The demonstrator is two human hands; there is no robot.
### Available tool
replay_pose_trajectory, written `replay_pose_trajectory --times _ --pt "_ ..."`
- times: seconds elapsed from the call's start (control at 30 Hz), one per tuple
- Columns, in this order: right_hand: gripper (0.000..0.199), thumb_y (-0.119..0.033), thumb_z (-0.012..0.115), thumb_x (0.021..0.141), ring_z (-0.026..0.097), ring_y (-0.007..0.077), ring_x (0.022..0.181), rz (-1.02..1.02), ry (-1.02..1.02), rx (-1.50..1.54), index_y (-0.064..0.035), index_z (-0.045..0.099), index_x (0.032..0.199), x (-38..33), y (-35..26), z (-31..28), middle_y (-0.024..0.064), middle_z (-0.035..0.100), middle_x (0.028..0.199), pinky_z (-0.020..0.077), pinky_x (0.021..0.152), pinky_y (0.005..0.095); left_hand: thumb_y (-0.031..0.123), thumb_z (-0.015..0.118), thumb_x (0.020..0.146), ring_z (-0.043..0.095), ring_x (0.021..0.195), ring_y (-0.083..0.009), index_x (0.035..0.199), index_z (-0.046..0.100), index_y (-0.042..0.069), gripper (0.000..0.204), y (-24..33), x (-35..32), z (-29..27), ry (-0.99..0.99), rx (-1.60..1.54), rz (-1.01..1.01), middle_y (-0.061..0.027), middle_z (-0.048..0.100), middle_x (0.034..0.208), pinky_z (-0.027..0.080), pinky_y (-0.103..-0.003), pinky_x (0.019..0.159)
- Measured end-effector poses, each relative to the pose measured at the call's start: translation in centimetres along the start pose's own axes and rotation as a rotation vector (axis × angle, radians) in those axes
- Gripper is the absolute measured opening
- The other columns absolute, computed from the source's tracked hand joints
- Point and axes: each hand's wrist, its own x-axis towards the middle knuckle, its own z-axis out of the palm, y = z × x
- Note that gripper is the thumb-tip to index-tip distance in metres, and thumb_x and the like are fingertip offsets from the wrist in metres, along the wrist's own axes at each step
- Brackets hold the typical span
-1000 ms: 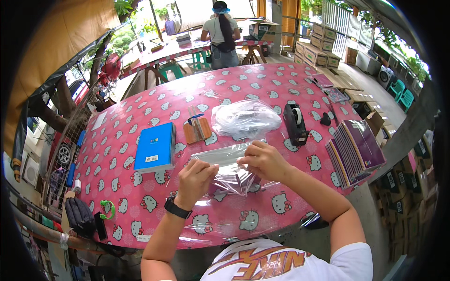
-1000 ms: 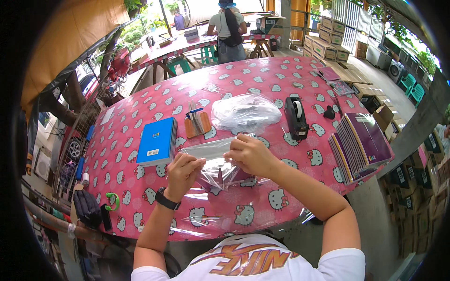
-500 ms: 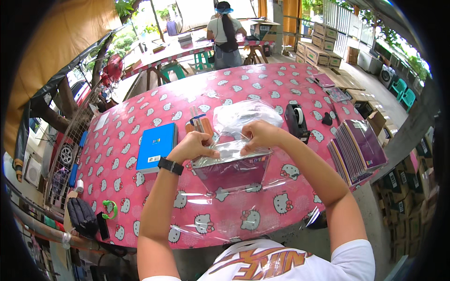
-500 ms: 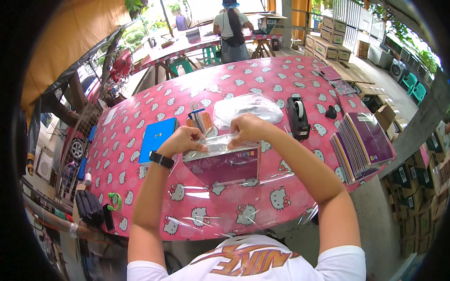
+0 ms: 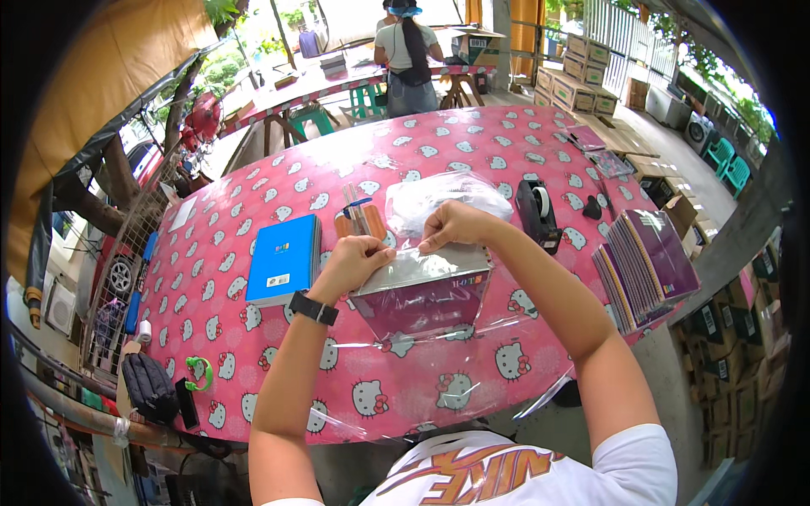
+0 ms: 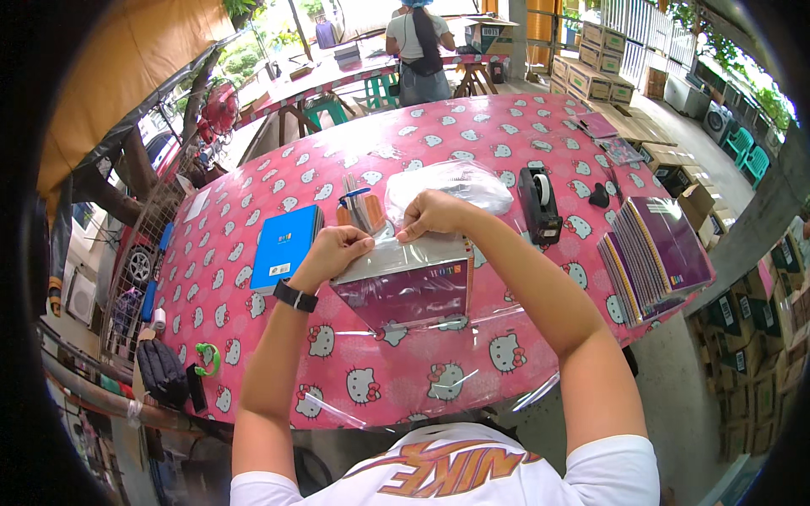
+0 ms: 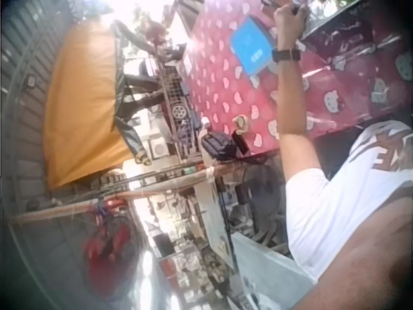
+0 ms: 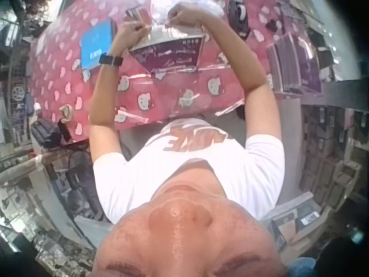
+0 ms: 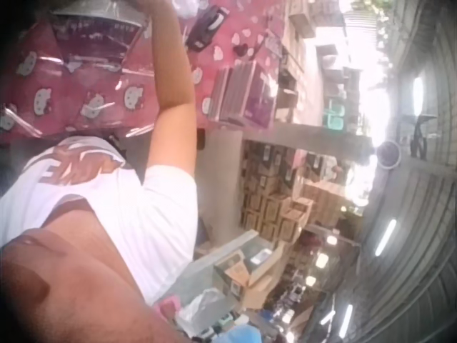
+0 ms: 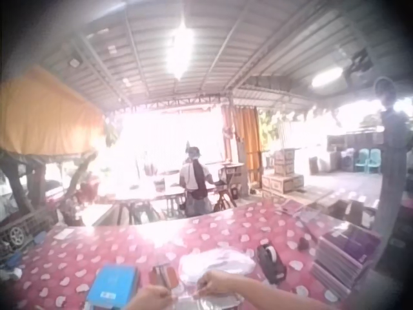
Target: The person places notebooks into clear plastic bags and seals them using adhesive tape.
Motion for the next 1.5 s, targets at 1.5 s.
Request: replay_pose_trajectory --times 1.5 --pt "0.050 -0.034 0.082 0.060 0.063 0.0330 0.081 0.019 0.285 -0.353 -0.0039 0.052 0.087 -6.1 9.1 16.4 0.0132 0.065 0.078 0.0483 0.065 0.0415 0.037 0.086 0.050 0.056 0.098 -0.0285 0.115 0.048 0.004 0.083 -6.0 -10.9 13.6 0.278 0.566 -0.428 -0.0169 0.055 0.114 0.047 -0.037 0.079"
